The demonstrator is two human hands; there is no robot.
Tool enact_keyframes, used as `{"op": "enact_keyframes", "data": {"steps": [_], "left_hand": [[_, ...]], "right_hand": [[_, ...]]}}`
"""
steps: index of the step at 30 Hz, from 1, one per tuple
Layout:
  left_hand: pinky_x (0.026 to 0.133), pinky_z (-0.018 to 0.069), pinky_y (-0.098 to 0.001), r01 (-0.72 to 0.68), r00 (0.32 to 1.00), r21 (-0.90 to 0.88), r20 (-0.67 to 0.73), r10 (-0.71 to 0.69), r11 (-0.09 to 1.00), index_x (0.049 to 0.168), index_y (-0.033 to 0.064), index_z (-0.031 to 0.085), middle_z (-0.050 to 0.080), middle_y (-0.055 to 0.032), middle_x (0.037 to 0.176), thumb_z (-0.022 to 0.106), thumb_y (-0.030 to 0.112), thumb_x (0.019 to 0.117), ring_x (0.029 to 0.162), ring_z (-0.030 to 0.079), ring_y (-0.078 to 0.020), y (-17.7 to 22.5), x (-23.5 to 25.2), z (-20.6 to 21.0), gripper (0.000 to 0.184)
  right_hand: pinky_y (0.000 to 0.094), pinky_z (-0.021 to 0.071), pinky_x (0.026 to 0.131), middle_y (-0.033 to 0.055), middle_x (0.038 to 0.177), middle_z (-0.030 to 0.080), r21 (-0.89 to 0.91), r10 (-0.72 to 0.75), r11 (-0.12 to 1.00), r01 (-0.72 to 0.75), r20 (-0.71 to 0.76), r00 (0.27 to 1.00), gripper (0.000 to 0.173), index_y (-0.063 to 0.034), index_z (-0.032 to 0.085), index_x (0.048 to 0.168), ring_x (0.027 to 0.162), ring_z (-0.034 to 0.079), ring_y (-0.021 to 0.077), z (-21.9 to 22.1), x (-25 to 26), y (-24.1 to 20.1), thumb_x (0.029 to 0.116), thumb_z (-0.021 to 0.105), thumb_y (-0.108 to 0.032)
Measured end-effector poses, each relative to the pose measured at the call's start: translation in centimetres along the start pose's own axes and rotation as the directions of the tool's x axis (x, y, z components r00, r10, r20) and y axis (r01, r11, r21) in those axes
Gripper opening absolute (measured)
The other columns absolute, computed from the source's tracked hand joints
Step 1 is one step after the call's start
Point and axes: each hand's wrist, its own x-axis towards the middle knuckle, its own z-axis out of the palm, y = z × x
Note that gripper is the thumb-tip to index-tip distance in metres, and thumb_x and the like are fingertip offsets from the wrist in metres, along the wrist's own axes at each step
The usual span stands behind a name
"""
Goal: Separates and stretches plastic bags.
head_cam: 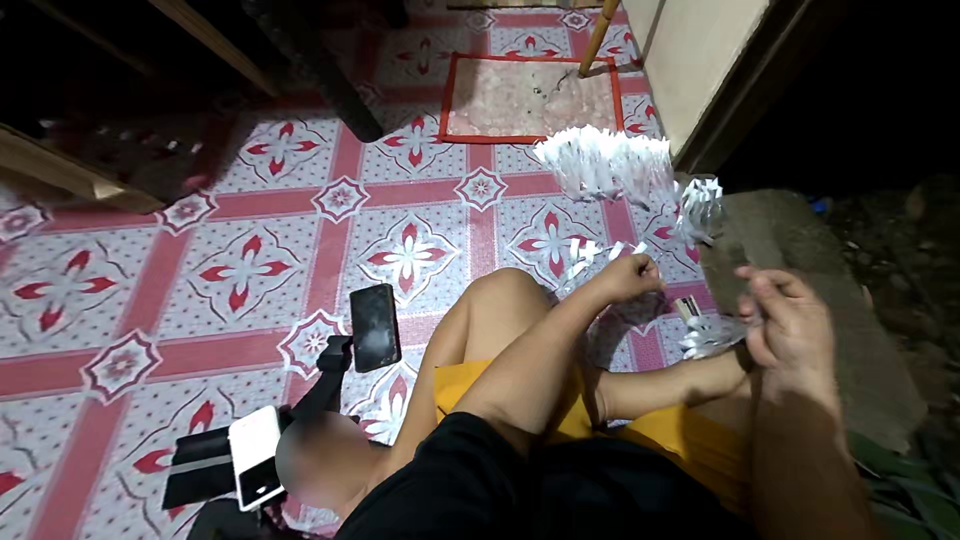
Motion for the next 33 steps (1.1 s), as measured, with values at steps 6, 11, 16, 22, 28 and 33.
{"op": "enact_keyframes", "data": {"steps": [6,11,16,22,28,33], "left_hand": [[0.059,0.0468,-0.0268,-0.057,0.996,-0.337,-0.086,0.03,0.94,0.09,0.0045,0.059,0.054,0.0001,0.07,0.075,0.018,0.0931,0.062,0.052,-0.0078,2.8,-1.1,-0.2,0.021],[0.068,0.0491,-0.0277,-0.03,0.995,-0.347,-0.097,-0.004,0.937,0.098,0.0014,0.064,0.059,-0.0014,0.077,0.073,0.015,0.0945,0.069,0.055,-0.0073,4.2,-1.8,-1.4,0.016],[0.072,0.0549,-0.0283,0.006,0.992,-0.416,-0.111,-0.057,0.909,0.104,0.0004,0.069,0.071,-0.0053,0.09,0.067,0.015,0.0991,0.077,0.065,-0.0088,4.7,-1.9,-2.0,0.015],[0.072,0.0576,-0.0269,0.013,0.96,-0.543,-0.227,-0.162,0.839,0.111,-0.0014,0.065,0.073,-0.0068,0.09,0.068,0.009,0.0976,0.075,0.069,-0.0095,4.7,-1.6,-1.9,0.017],[0.093,0.0556,-0.048,0.176,0.954,-0.021,-0.242,-0.176,0.984,0.126,0.002,0.065,0.073,-0.0142,0.107,0.059,0.019,0.1039,0.098,0.071,-0.0252,0.8,-0.5,-3.2,0.028],[0.087,0.0527,-0.0707,0.277,0.951,0.507,-0.022,-0.31,0.816,0.114,0.0111,0.074,0.073,-0.0186,0.11,0.064,0.027,0.0972,0.107,0.068,-0.0417,-3.1,0.5,1.4,0.025]], "right_hand": [[0.0309,0.0585,0.06,0.0044,0.119,0.069,-0.368,0.274,0.903,-0.223,0.092,0.957,0.014,-0.0156,0.076,0.104,0.074,0.066,0.0138,5.0,0.0,5.0,0.0921,0.076,-0.023],[0.0287,0.056,0.059,0.0002,0.104,0.071,-0.447,0.24,0.875,-0.185,0.069,0.968,0.013,-0.0201,0.076,0.104,0.07,0.064,0.0113,5.9,0.3,7.3,0.0943,0.074,-0.029],[0.0277,0.0567,0.058,-0.0024,0.111,0.071,-0.502,0.24,0.848,-0.17,0.077,0.968,0.012,-0.0212,0.077,0.105,0.073,0.066,0.0104,5.5,0.1,7.5,0.0959,0.071,-0.026],[0.0265,0.0551,0.057,-0.0042,0.104,0.072,-0.583,0.337,0.777,-0.236,0.069,0.939,0.012,-0.0237,0.076,0.104,0.069,0.064,0.0081,5.4,-0.3,7.8,0.0964,0.07,-0.03],[0.0279,0.0543,0.055,-0.0005,0.088,0.072,-0.551,0.386,0.764,-0.334,-0.024,0.922,0.02,-0.0223,0.076,0.108,0.064,0.064,0.01,2.7,0.2,9.8,0.0936,0.073,-0.037],[0.0299,0.0562,0.058,0.0033,0.091,0.072,-0.392,0.301,0.868,-0.304,-0.072,0.951,0.021,-0.0183,0.076,0.109,0.066,0.064,0.0132,0.1,0.8,10.4,0.0933,0.075,-0.032]]}}
